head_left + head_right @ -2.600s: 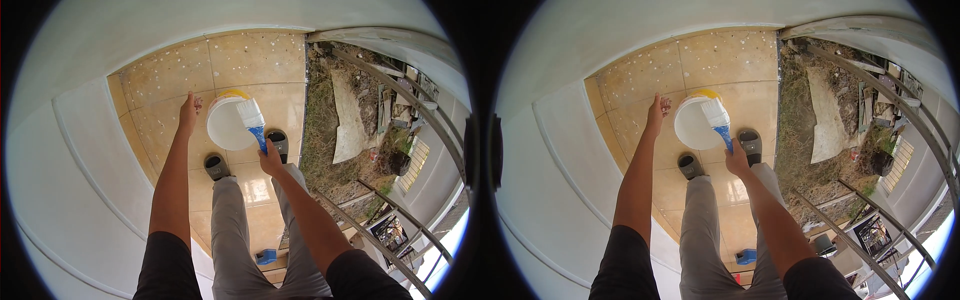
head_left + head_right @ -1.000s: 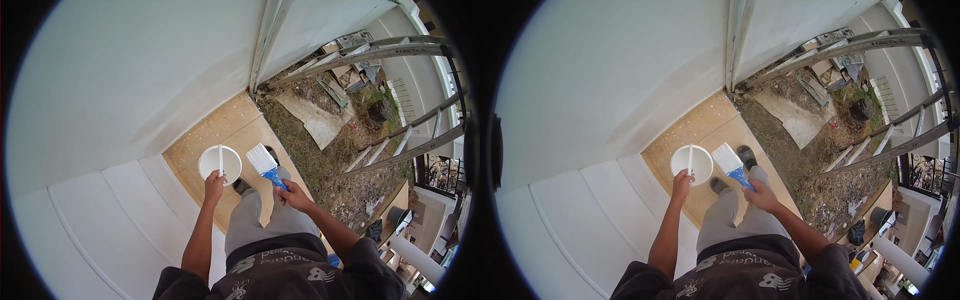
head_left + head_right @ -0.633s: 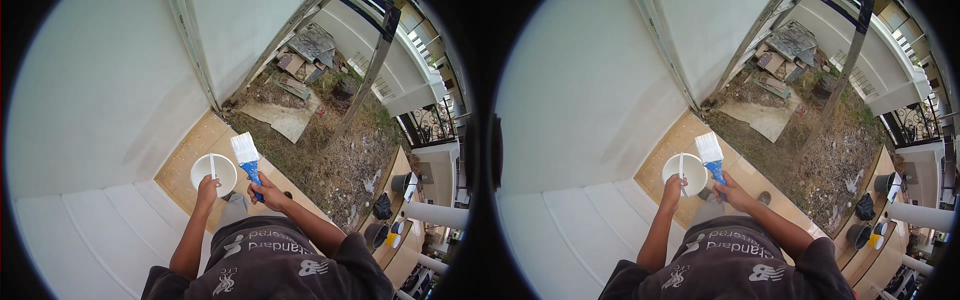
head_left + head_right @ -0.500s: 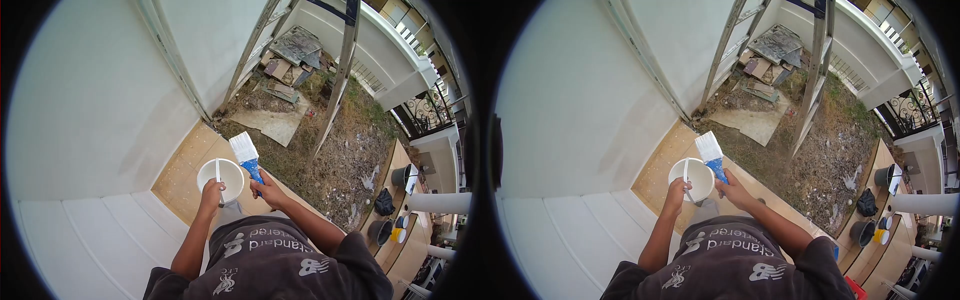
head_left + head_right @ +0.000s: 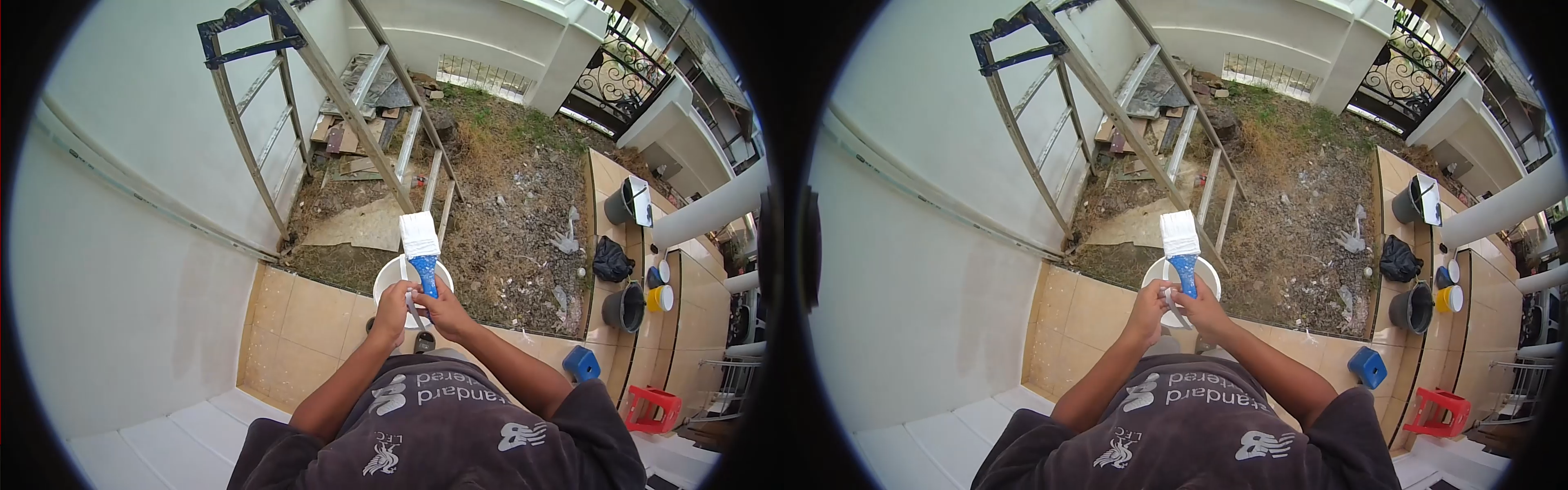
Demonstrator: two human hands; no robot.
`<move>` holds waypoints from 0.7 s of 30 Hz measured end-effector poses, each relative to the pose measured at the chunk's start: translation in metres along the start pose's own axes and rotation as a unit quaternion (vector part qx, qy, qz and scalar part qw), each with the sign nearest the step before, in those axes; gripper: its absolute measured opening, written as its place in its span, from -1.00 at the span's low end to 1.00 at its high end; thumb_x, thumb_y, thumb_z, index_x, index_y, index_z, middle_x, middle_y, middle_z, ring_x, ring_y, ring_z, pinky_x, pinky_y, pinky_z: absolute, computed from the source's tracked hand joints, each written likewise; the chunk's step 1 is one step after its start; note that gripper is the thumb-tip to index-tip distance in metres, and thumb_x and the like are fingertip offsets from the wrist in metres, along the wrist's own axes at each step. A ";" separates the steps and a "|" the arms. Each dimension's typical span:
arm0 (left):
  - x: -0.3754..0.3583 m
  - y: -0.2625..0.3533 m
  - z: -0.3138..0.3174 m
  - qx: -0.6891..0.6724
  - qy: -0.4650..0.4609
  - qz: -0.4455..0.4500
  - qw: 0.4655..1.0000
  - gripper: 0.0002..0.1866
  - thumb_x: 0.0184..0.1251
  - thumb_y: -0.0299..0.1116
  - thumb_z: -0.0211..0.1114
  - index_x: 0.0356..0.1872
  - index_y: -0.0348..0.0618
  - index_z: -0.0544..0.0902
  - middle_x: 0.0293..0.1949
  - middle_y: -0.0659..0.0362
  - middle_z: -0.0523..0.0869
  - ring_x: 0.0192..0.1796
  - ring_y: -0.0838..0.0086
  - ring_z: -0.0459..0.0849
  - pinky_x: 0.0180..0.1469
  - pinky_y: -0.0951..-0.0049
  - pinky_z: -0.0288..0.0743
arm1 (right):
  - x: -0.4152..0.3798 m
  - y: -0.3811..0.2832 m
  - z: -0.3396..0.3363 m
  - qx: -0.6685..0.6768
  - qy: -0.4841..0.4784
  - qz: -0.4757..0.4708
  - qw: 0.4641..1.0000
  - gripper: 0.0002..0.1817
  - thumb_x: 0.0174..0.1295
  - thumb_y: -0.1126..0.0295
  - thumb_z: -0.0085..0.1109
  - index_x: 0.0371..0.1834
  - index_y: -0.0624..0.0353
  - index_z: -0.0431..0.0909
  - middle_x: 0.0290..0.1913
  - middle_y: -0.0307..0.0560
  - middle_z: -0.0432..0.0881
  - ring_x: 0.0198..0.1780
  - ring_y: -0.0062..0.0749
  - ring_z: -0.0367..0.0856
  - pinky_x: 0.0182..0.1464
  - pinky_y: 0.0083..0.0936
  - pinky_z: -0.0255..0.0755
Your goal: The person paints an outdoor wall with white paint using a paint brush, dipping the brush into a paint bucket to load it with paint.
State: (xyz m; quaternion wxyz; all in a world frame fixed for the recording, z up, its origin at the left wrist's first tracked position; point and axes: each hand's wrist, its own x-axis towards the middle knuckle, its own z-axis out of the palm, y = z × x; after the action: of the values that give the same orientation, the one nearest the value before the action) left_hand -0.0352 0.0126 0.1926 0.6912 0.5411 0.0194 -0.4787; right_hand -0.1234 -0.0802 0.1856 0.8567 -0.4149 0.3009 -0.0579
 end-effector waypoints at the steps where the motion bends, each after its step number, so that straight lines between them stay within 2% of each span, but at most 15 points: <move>1: 0.002 0.008 0.022 0.041 -0.037 -0.018 0.998 -0.74 0.29 -0.21 0.10 -0.25 -0.21 0.59 -0.30 0.15 0.63 -0.25 0.52 0.60 -0.21 0.44 0.50 | 0.006 0.001 -0.021 -0.035 0.004 -0.023 0.999 -0.52 0.33 0.54 0.03 0.31 0.13 0.22 0.06 -0.06 0.53 0.04 -0.43 0.57 0.08 -0.43 0.48; 4: 0.025 0.001 0.070 0.028 -0.117 -0.036 0.992 -0.66 0.34 -0.17 0.13 -0.13 -0.28 0.58 -0.26 0.20 0.61 -0.26 0.57 0.55 -0.19 0.54 0.42 | 0.000 -0.028 -0.055 0.015 0.028 -0.065 0.997 -0.53 0.33 0.53 0.02 0.31 0.16 0.23 0.13 -0.04 0.53 0.06 -0.41 0.57 0.12 -0.43 0.47; 8: 0.037 0.005 0.131 0.044 -0.177 -0.038 0.983 -0.61 0.36 -0.16 0.14 -0.03 -0.32 0.55 -0.23 0.19 0.62 -0.22 0.59 0.55 -0.16 0.56 0.41 | -0.015 -0.067 -0.083 0.033 0.119 -0.122 0.985 -0.56 0.32 0.53 0.02 0.27 0.18 0.28 0.20 -0.07 0.50 0.13 -0.40 0.53 0.16 -0.41 0.43; 10: 0.047 -0.001 0.154 0.080 -0.203 -0.030 0.975 -0.58 0.36 -0.14 0.15 0.00 -0.34 0.54 -0.21 0.16 0.63 -0.20 0.58 0.56 -0.15 0.54 0.42 | -0.019 -0.086 -0.105 0.030 0.139 -0.136 0.980 -0.54 0.32 0.53 0.02 0.29 0.11 0.24 0.19 -0.06 0.50 0.16 -0.35 0.52 0.17 -0.32 0.43; 11: 0.053 -0.003 0.165 0.126 -0.215 -0.026 0.968 -0.48 0.34 -0.08 0.18 0.07 -0.39 0.47 -0.21 0.11 0.63 -0.19 0.54 0.57 -0.15 0.50 0.43 | -0.023 -0.094 -0.118 0.041 0.149 -0.135 0.979 -0.53 0.32 0.53 0.01 0.30 0.09 0.24 0.18 -0.06 0.51 0.15 -0.34 0.52 0.17 -0.30 0.44; 14: 0.061 -0.019 0.199 0.153 -0.204 0.015 0.967 -0.35 0.31 -0.03 0.20 0.17 -0.44 0.35 -0.20 0.03 0.63 -0.18 0.47 0.57 -0.15 0.48 0.44 | -0.033 -0.110 -0.153 0.055 0.168 -0.148 0.973 -0.56 0.33 0.50 0.02 0.26 0.04 0.23 0.13 -0.05 0.52 0.12 -0.29 0.54 0.11 -0.22 0.48; 15: 0.066 -0.021 0.206 0.155 -0.243 -0.001 0.958 -0.24 0.29 0.03 0.19 0.27 -0.44 0.24 -0.16 -0.05 0.62 -0.10 0.33 0.61 -0.05 0.43 0.45 | -0.035 -0.116 -0.164 0.051 0.172 -0.146 0.973 -0.58 0.33 0.50 0.03 0.24 0.06 0.24 0.12 -0.04 0.52 0.11 -0.29 0.54 0.09 -0.22 0.49; 18: 0.065 -0.025 0.233 0.231 -0.286 -0.003 0.930 -0.22 0.41 -0.05 0.08 0.41 -0.46 0.04 0.19 -0.06 0.44 0.21 0.30 0.43 0.28 0.40 0.23 | -0.042 -0.139 -0.201 0.021 0.167 -0.123 0.978 -0.68 0.31 0.48 0.08 0.09 0.10 0.28 0.06 0.00 0.54 0.06 -0.26 0.57 0.09 -0.23 0.52; 21: 0.056 -0.032 0.265 0.236 -0.316 -0.025 0.919 -0.21 0.47 0.07 -0.03 0.44 -0.39 0.04 0.36 -0.12 0.28 0.40 0.21 0.27 0.40 0.36 0.09 | -0.054 -0.154 -0.229 0.044 0.153 -0.114 0.981 -0.73 0.29 0.51 0.09 0.01 0.13 0.32 -0.06 -0.03 0.57 0.00 -0.28 0.61 0.04 -0.31 0.54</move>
State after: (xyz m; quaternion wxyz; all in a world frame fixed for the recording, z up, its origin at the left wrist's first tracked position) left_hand -0.1567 -0.2248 0.2479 0.5014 0.5081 -0.3002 -0.6328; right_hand -0.2732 -0.3165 0.2169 0.8059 -0.3944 0.3765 -0.2308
